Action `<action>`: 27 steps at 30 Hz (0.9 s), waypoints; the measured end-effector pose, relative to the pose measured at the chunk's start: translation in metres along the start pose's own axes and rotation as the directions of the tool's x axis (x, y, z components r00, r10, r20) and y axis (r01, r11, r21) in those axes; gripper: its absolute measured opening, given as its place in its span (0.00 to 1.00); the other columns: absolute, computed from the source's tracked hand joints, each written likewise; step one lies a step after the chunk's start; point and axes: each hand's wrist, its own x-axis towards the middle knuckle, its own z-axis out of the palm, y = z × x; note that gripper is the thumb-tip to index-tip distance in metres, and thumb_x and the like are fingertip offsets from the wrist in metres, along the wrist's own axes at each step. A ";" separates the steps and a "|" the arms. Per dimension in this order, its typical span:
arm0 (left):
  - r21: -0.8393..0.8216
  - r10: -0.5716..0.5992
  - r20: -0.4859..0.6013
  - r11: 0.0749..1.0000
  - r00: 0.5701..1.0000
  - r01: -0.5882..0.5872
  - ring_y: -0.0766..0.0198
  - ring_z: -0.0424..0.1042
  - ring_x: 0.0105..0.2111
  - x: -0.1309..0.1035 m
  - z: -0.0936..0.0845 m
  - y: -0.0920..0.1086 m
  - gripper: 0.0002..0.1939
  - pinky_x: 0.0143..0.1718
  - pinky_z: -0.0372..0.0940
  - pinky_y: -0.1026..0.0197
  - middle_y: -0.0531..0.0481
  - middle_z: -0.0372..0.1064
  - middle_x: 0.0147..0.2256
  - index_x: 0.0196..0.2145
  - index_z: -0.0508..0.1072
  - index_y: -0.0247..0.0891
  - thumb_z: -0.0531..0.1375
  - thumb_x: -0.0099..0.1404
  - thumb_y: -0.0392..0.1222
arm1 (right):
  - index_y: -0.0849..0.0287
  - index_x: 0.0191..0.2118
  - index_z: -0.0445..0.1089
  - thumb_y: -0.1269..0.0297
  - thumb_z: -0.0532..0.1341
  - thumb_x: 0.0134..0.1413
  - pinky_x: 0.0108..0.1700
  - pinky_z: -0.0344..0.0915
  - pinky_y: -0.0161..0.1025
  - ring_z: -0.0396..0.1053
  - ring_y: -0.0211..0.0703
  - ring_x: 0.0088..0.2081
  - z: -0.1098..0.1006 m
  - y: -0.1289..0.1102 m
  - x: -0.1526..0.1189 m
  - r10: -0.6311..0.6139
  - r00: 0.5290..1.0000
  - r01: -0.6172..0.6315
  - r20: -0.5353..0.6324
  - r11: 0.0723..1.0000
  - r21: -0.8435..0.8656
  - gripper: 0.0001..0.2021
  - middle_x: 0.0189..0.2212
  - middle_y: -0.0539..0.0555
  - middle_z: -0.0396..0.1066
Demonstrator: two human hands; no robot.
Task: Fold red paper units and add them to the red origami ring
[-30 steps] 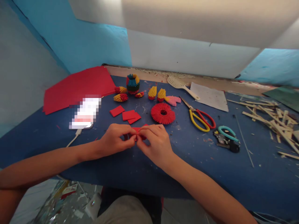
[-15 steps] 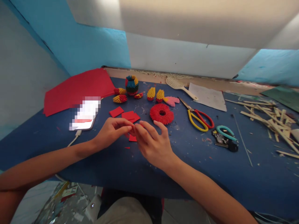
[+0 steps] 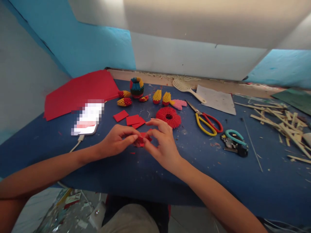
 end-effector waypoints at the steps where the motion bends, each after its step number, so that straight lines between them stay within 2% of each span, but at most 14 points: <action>1: -0.005 -0.017 0.015 1.000 1.000 0.017 0.67 0.74 0.25 0.000 0.000 0.000 0.09 0.26 0.68 0.69 0.47 0.74 0.25 0.30 0.74 0.30 0.55 0.59 0.37 | 0.57 0.30 0.67 0.68 0.59 0.52 0.52 0.59 0.54 0.60 0.51 0.53 0.000 0.000 0.000 0.017 1.000 -0.017 0.020 1.000 0.015 0.02 0.45 0.57 0.65; 5: -0.043 -0.095 0.052 0.994 0.994 0.097 0.68 0.73 0.23 0.002 -0.001 -0.001 0.08 0.24 0.67 0.70 0.48 0.74 0.24 0.30 0.73 0.30 0.59 0.58 0.39 | 0.55 0.31 0.69 0.67 0.59 0.53 0.53 0.59 0.53 0.61 0.50 0.53 -0.001 0.002 0.001 0.049 0.999 -0.050 0.016 0.996 0.079 0.02 0.44 0.56 0.66; 7: -0.097 -0.112 0.020 0.989 0.994 0.113 0.69 0.73 0.23 0.003 -0.001 -0.002 0.07 0.25 0.68 0.70 0.48 0.74 0.24 0.30 0.73 0.30 0.58 0.58 0.38 | 0.54 0.35 0.69 0.64 0.61 0.52 0.53 0.60 0.51 0.63 0.49 0.52 -0.001 0.004 0.001 0.090 0.996 -0.087 -0.024 0.989 0.122 0.03 0.45 0.56 0.66; 10: -0.186 -0.109 -0.046 0.978 0.993 0.099 0.68 0.74 0.25 0.004 -0.001 -0.003 0.08 0.27 0.70 0.69 0.49 0.74 0.25 0.31 0.73 0.30 0.58 0.59 0.38 | 0.54 0.38 0.68 0.60 0.64 0.47 0.50 0.62 0.49 0.65 0.48 0.49 -0.002 0.005 0.002 0.183 0.980 -0.167 -0.076 0.970 0.178 0.11 0.45 0.56 0.67; 13: -0.230 -0.105 -0.060 0.969 0.993 0.089 0.68 0.75 0.26 0.005 -0.001 -0.003 0.07 0.28 0.71 0.69 0.50 0.74 0.25 0.31 0.73 0.31 0.59 0.59 0.38 | 0.55 0.32 0.69 0.62 0.62 0.50 0.49 0.64 0.46 0.68 0.46 0.46 -0.001 0.006 0.002 0.224 0.974 -0.215 -0.019 0.953 0.212 0.04 0.42 0.55 0.69; 16: -0.179 -0.092 -0.041 0.980 0.995 0.084 0.68 0.75 0.27 0.005 -0.001 -0.003 0.06 0.27 0.70 0.71 0.50 0.74 0.26 0.32 0.73 0.31 0.59 0.58 0.38 | 0.56 0.31 0.69 0.66 0.59 0.54 0.49 0.63 0.46 0.68 0.44 0.45 0.000 0.006 0.001 0.193 0.981 -0.192 0.013 0.961 0.197 0.03 0.42 0.55 0.69; 18: -0.088 -0.029 -0.045 0.996 0.999 0.025 0.68 0.75 0.27 0.004 -0.001 -0.004 0.07 0.26 0.70 0.71 0.50 0.74 0.27 0.34 0.72 0.32 0.60 0.58 0.38 | 0.56 0.30 0.69 0.67 0.59 0.52 0.49 0.62 0.49 0.67 0.46 0.45 0.001 0.005 0.001 0.154 0.987 -0.146 -0.041 0.979 0.143 0.03 0.41 0.56 0.69; 20: 0.047 0.110 -0.067 0.993 0.992 -0.107 0.69 0.74 0.28 0.002 -0.001 -0.006 0.07 0.28 0.70 0.71 0.49 0.75 0.30 0.35 0.72 0.32 0.61 0.58 0.37 | 0.56 0.29 0.69 0.67 0.60 0.51 0.48 0.62 0.51 0.66 0.47 0.46 0.001 0.004 0.001 0.119 0.989 -0.111 -0.085 0.990 0.089 0.02 0.40 0.56 0.69; 23: 0.203 0.302 -0.079 0.938 0.950 -0.281 0.71 0.74 0.27 0.000 0.000 -0.008 0.05 0.30 0.70 0.72 0.50 0.75 0.31 0.34 0.73 0.34 0.61 0.58 0.35 | 0.56 0.28 0.69 0.67 0.60 0.50 0.48 0.63 0.51 0.66 0.48 0.45 0.000 0.001 0.000 0.102 0.991 -0.096 -0.090 0.993 0.074 0.03 0.39 0.56 0.70; 25: 0.217 0.324 -0.077 0.928 0.943 -0.302 0.71 0.74 0.26 -0.002 0.001 -0.008 0.05 0.29 0.70 0.72 0.50 0.75 0.30 0.34 0.73 0.34 0.61 0.58 0.35 | 0.56 0.28 0.69 0.67 0.60 0.50 0.48 0.63 0.51 0.67 0.48 0.45 -0.001 0.001 0.000 0.111 0.990 -0.103 -0.083 0.990 0.095 0.03 0.39 0.56 0.70; 27: 0.191 0.294 -0.086 0.943 0.952 -0.274 0.70 0.74 0.26 -0.002 0.001 -0.007 0.05 0.29 0.70 0.72 0.50 0.75 0.29 0.34 0.74 0.34 0.61 0.58 0.37 | 0.56 0.28 0.69 0.67 0.60 0.51 0.48 0.62 0.51 0.66 0.47 0.45 -0.001 0.000 0.000 0.125 0.989 -0.116 -0.074 0.986 0.118 0.03 0.39 0.56 0.70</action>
